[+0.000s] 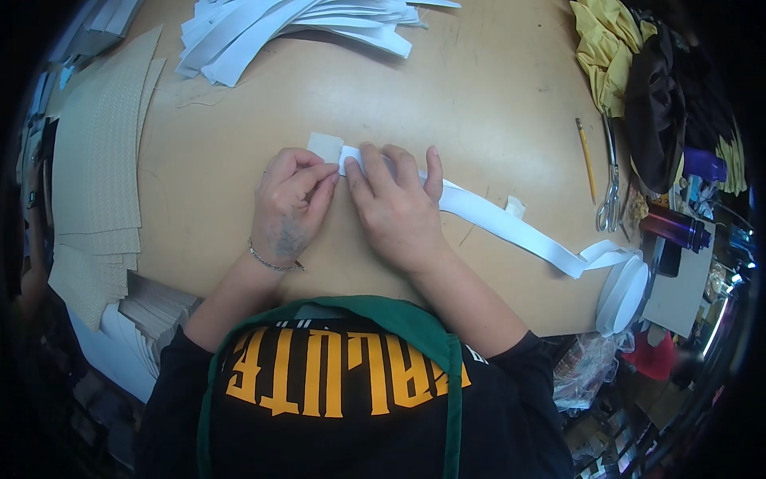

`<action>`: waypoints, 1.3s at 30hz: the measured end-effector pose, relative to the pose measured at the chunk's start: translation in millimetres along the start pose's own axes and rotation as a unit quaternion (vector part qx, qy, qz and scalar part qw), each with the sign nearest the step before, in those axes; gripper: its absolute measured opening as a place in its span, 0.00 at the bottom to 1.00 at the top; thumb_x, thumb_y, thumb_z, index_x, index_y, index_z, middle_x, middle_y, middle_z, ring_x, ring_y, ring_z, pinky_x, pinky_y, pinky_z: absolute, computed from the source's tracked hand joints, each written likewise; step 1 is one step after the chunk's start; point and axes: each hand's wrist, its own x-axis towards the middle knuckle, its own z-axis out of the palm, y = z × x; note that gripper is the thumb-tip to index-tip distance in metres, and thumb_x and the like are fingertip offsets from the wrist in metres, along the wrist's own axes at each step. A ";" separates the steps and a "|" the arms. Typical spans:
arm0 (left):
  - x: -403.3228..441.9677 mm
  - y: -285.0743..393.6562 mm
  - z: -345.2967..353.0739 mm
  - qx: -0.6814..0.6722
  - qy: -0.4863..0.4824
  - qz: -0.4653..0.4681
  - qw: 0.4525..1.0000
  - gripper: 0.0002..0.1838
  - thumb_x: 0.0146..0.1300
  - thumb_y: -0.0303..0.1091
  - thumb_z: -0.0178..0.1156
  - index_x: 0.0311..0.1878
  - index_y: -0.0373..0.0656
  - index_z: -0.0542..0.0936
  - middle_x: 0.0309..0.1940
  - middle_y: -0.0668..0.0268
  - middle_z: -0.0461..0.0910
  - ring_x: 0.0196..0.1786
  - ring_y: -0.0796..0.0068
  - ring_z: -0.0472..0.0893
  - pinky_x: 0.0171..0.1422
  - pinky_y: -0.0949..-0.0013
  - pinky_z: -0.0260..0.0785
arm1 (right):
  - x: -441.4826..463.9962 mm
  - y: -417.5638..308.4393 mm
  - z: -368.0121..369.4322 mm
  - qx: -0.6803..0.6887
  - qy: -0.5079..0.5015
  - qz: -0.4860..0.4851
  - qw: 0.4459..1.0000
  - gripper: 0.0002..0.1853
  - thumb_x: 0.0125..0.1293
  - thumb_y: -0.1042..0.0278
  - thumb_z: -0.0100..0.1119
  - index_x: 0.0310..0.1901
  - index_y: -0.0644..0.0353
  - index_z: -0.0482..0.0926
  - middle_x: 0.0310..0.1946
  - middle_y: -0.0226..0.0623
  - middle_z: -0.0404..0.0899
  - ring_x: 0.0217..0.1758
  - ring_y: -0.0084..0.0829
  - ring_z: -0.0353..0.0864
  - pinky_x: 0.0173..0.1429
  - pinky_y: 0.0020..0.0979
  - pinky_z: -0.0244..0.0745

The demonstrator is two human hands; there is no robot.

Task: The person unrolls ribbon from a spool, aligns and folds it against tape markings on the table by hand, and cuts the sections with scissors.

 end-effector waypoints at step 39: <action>19.2 14.2 -11.3 0.264 -0.144 0.236 0.924 0.07 0.49 0.26 0.57 0.33 0.39 0.79 0.41 0.64 0.73 0.40 0.66 0.75 0.37 0.65 0.71 | -12.8 35.0 -41.2 0.206 -0.063 0.095 0.972 0.28 0.49 0.59 0.67 0.55 0.52 0.74 0.59 0.38 0.68 0.63 0.40 0.65 0.67 0.54 0.54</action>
